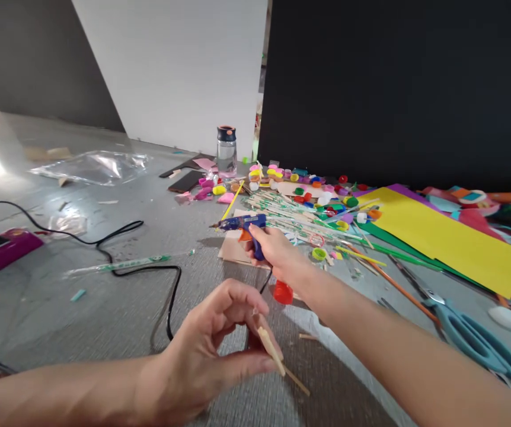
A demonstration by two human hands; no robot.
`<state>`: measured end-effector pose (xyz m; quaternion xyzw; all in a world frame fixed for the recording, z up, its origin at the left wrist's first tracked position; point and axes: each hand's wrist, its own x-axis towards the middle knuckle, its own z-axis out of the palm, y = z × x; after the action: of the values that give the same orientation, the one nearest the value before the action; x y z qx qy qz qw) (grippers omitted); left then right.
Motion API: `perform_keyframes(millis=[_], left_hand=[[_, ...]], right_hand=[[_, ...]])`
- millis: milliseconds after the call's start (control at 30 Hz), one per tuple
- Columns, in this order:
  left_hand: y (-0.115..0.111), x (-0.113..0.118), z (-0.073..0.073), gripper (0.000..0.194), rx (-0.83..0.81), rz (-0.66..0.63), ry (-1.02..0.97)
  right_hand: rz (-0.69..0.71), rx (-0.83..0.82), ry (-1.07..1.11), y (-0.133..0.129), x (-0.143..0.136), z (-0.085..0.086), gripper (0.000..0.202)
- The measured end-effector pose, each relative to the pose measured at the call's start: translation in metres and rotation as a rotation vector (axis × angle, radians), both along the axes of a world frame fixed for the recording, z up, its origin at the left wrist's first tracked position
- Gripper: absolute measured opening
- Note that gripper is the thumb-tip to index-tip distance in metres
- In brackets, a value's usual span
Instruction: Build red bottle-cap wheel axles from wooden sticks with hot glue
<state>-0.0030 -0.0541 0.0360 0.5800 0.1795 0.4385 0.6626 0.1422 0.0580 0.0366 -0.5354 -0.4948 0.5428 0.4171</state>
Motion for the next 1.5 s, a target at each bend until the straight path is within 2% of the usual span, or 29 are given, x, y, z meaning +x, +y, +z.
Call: perform_keyframes(millis=[100,200,267,367,467,567,633,733,800,867,933,1033,1200,1300,1500], left_hand=[[0.001,0.001,-0.002,0.036,-0.010,-0.008,-0.017],[0.003,0.001,-0.002,0.038,-0.054,-0.011,-0.011],[0.004,0.001,-0.002,0.037,-0.089,-0.017,-0.011],[0.007,0.001,0.000,0.032,-0.139,-0.020,-0.019],[0.011,0.000,0.001,0.031,-0.184,0.006,-0.027],[0.015,0.000,0.002,0.032,-0.208,0.043,-0.033],[0.017,0.001,0.003,0.032,-0.214,0.055,-0.035],[0.017,0.002,0.002,0.031,-0.213,0.060,-0.008],[0.017,0.003,0.000,0.032,-0.218,0.063,0.008],[0.017,0.005,-0.001,0.032,-0.224,0.062,0.016],[0.018,0.006,-0.003,0.033,-0.234,0.063,0.024],[0.018,0.007,-0.004,0.035,-0.258,0.062,0.036],[0.015,0.008,-0.004,0.036,-0.334,0.023,0.105],[0.010,0.009,-0.004,0.036,-0.377,-0.005,0.148],[0.006,0.016,-0.005,0.037,-0.432,-0.045,0.172]], right_hand=[[0.067,-0.061,-0.145,0.019,-0.011,-0.006,0.025],[0.130,-0.061,-0.277,0.028,-0.014,-0.008,0.024],[0.162,-0.015,-0.367,0.028,-0.010,-0.005,0.020],[0.147,0.133,-0.486,0.017,0.010,0.010,0.012],[0.083,0.285,-0.585,-0.018,0.041,0.028,0.015],[0.105,0.309,-0.695,-0.077,0.067,0.035,0.025],[0.173,0.287,-0.763,-0.118,0.076,0.029,0.029],[0.240,0.212,-0.891,-0.163,0.077,0.008,0.012],[0.278,0.231,-0.960,-0.178,0.073,-0.007,0.009],[0.300,0.271,-0.986,-0.181,0.069,-0.016,0.013],[0.316,0.287,-0.983,-0.178,0.067,-0.018,0.016],[0.288,0.262,-0.905,-0.171,0.069,-0.012,0.016],[0.090,0.085,-0.506,-0.169,0.076,0.001,0.015],[0.062,0.014,-0.281,-0.171,0.075,0.002,0.019],[0.050,-0.009,-0.145,-0.173,0.068,0.001,0.020]])
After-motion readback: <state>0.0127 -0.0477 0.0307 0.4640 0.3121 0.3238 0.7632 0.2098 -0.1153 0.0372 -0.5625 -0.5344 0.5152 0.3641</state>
